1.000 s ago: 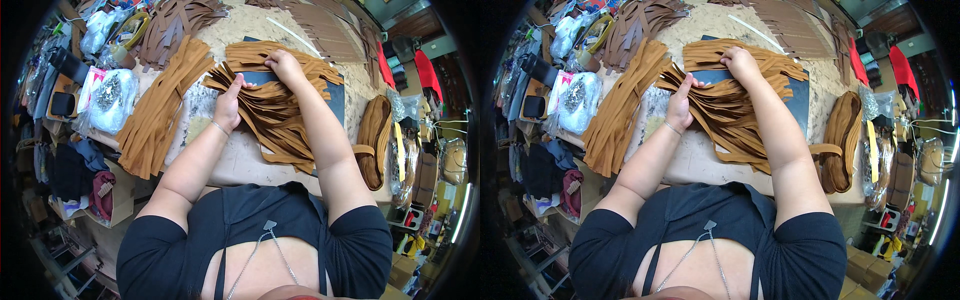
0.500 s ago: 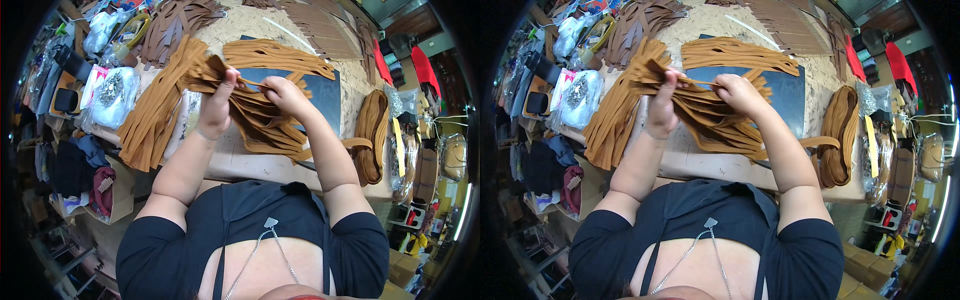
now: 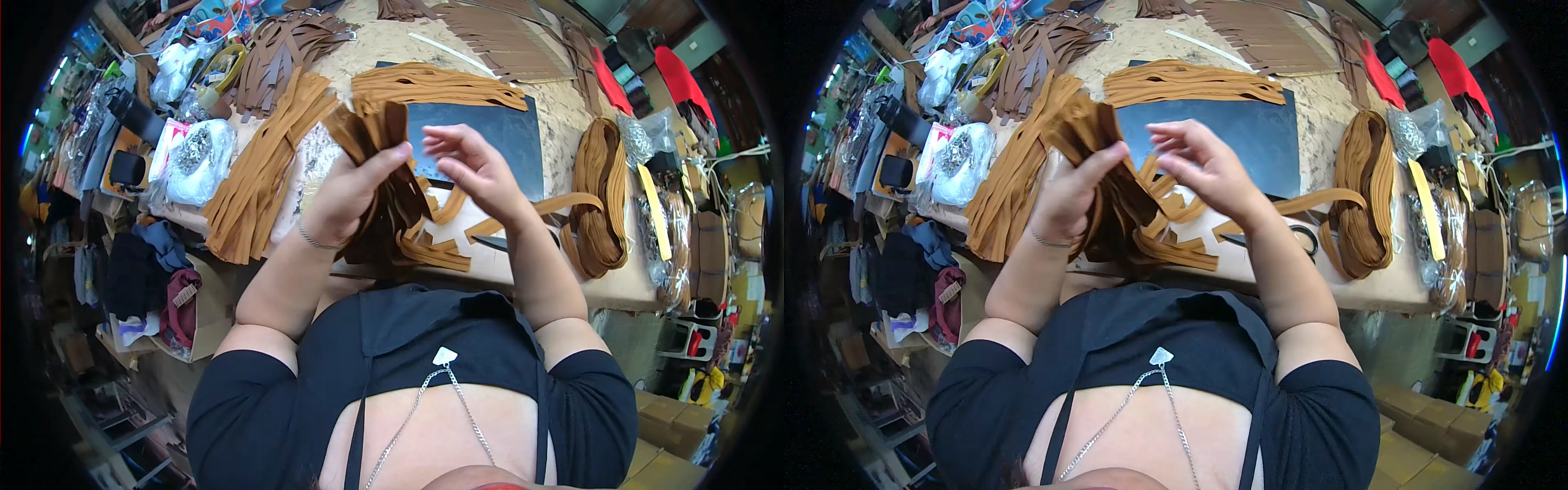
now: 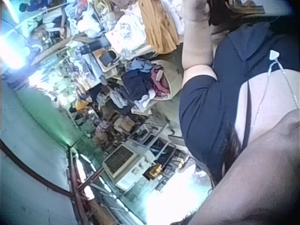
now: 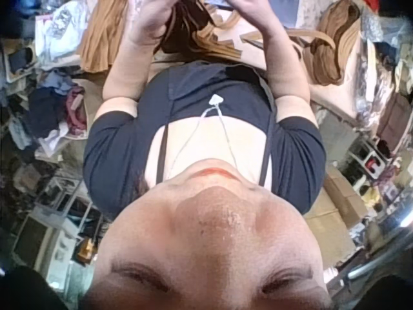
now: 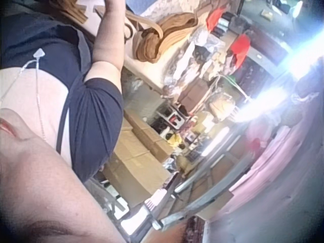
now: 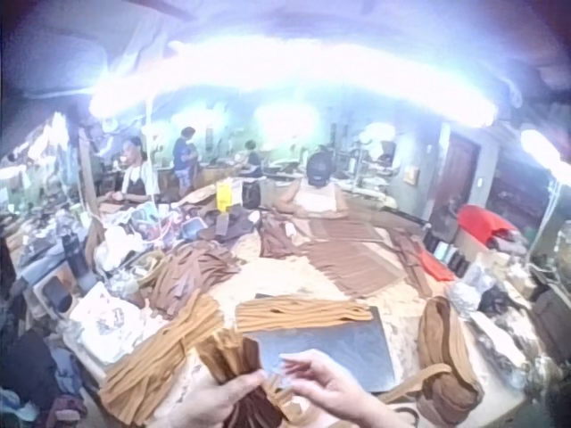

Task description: Cutting and sorting leather straps on a workshop workbench.

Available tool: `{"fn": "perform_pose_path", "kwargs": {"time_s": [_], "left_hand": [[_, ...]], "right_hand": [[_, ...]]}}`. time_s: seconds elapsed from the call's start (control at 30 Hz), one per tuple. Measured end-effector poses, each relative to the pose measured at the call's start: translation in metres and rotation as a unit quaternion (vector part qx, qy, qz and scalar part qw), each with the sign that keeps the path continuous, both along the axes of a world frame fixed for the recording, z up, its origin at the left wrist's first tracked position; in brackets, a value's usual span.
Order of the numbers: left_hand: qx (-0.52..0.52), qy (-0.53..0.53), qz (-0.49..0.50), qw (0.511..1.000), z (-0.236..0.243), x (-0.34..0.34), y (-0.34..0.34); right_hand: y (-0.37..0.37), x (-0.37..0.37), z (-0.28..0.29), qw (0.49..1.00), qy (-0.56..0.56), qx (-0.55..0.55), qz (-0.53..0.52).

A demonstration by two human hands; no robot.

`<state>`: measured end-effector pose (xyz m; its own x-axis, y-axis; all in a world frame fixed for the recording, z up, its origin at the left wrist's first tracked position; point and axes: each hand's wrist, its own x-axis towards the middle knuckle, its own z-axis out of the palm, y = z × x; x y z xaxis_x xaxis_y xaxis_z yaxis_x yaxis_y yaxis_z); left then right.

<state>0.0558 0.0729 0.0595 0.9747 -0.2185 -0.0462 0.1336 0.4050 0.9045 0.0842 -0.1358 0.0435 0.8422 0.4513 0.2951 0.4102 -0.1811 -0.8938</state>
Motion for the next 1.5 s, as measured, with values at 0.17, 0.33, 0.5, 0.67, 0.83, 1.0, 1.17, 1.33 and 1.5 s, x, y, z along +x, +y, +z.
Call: {"fn": "perform_pose_path", "kwargs": {"time_s": [0.17,0.33,0.5,0.67,0.83,1.0,1.17,1.33,1.5], "left_hand": [[-0.064,0.027,-0.037,0.997,-0.030,-0.012,-0.026],[-0.066,0.041,-0.044,0.996,-0.027,-0.022,-0.030],[-0.099,0.059,-0.018,0.993,-0.018,-0.029,-0.036],[-0.164,0.092,-0.025,0.982,-0.035,-0.026,-0.028],[-0.149,0.096,-0.034,0.984,-0.034,-0.024,-0.023],[-0.105,0.070,-0.015,0.992,-0.033,-0.016,-0.016],[-0.110,0.073,-0.003,0.991,-0.032,-0.017,-0.017],[-0.112,0.080,0.020,0.990,-0.031,-0.020,-0.022],[-0.123,0.068,0.008,0.990,-0.025,-0.022,-0.030]], "right_hand": [[0.014,-0.029,-0.004,0.998,-0.005,0.009,-0.056],[0.006,-0.037,-0.014,0.961,0.124,0.234,-0.079],[0.003,-0.036,-0.027,0.954,0.186,0.230,-0.051],[0.013,-0.042,-0.024,0.985,0.062,0.131,-0.095],[0.017,-0.047,-0.017,0.991,0.073,0.043,-0.104],[0.014,-0.034,-0.029,0.995,0.008,0.066,-0.078],[0.014,-0.032,-0.030,0.985,0.059,0.131,-0.091],[0.007,-0.034,-0.032,0.932,0.201,0.301,-0.034],[0.017,-0.041,-0.026,0.967,0.152,0.194,-0.064]]}}
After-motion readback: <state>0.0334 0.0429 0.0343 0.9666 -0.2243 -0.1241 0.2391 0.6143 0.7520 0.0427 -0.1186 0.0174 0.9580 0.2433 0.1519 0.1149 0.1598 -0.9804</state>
